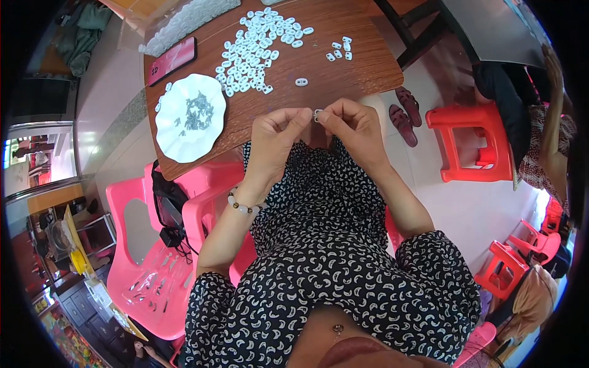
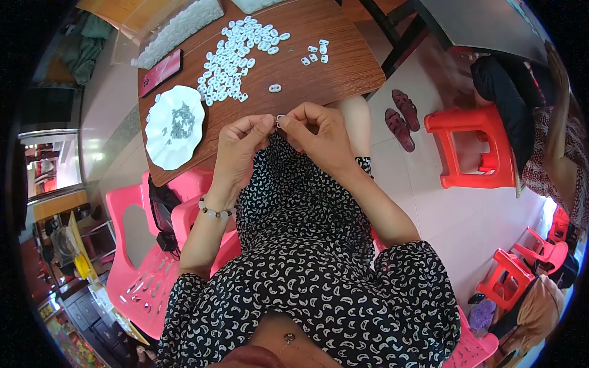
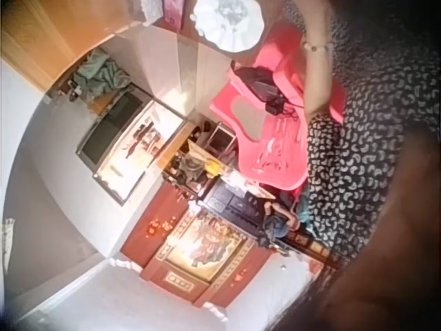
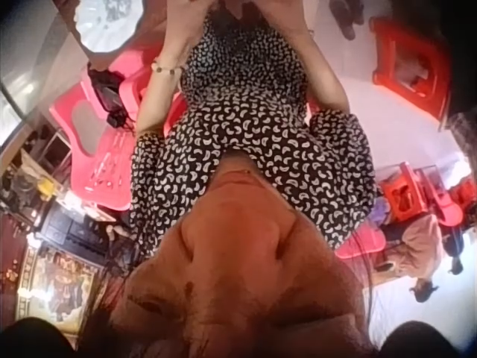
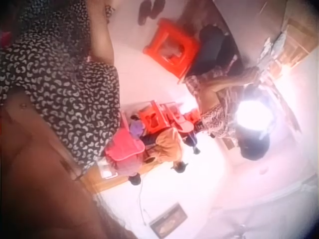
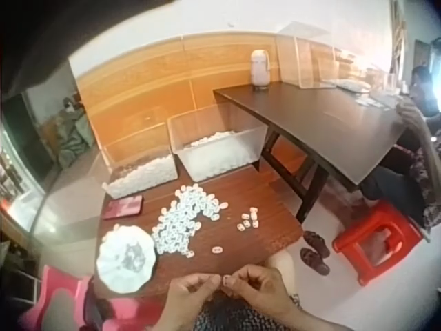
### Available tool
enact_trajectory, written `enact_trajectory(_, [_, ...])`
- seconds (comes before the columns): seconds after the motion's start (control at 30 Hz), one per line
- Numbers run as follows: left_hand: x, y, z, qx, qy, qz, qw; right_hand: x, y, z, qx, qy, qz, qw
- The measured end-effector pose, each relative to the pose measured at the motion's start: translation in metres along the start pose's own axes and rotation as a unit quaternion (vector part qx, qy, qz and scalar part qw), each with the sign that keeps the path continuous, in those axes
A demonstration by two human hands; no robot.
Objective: Assembling small plastic and metal components at a workbench.
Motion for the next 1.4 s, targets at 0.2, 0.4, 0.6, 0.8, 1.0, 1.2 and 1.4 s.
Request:
enact_trajectory(0.2, [-0.009,-0.002,0.001,0.008,-0.055,-0.068,0.996,-0.004,0.002,-0.002,0.003,-0.014,-0.047,0.999])
enact_trajectory(0.4, [-0.009,-0.002,0.002,0.002,-0.079,-0.089,0.993,-0.006,0.002,-0.002,0.012,-0.007,-0.051,0.999])
enact_trajectory(0.6, [-0.013,-0.006,-0.001,0.017,-0.083,-0.076,0.994,-0.007,0.001,-0.002,0.021,-0.001,-0.05,0.999])
enact_trajectory(0.8, [-0.01,-0.012,-0.002,0.037,-0.084,-0.085,0.992,-0.004,0.002,0.0,0.043,-0.038,-0.036,0.998])
enact_trajectory(1.0, [0.012,-0.022,0.019,0.042,0.044,0.11,0.992,-0.006,-0.001,0.001,0.037,-0.017,-0.024,0.999])
enact_trajectory(1.2, [0.04,-0.022,0.112,0.043,0.287,0.414,0.863,-0.007,-0.009,0.002,0.041,-0.017,-0.037,0.998])
enact_trajectory(1.4, [0.05,0.005,0.169,-0.018,0.287,0.529,0.798,-0.007,-0.005,0.002,0.027,-0.028,0.033,0.999])
Point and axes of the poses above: each hand's wrist, its own z-axis towards the middle knuckle, its own y-axis out of the palm, x = y × z, the point moved 3 cm from there along z, towards the middle knuckle, and after that the axes turned 9 degrees about -z, right-handed, at the moved point
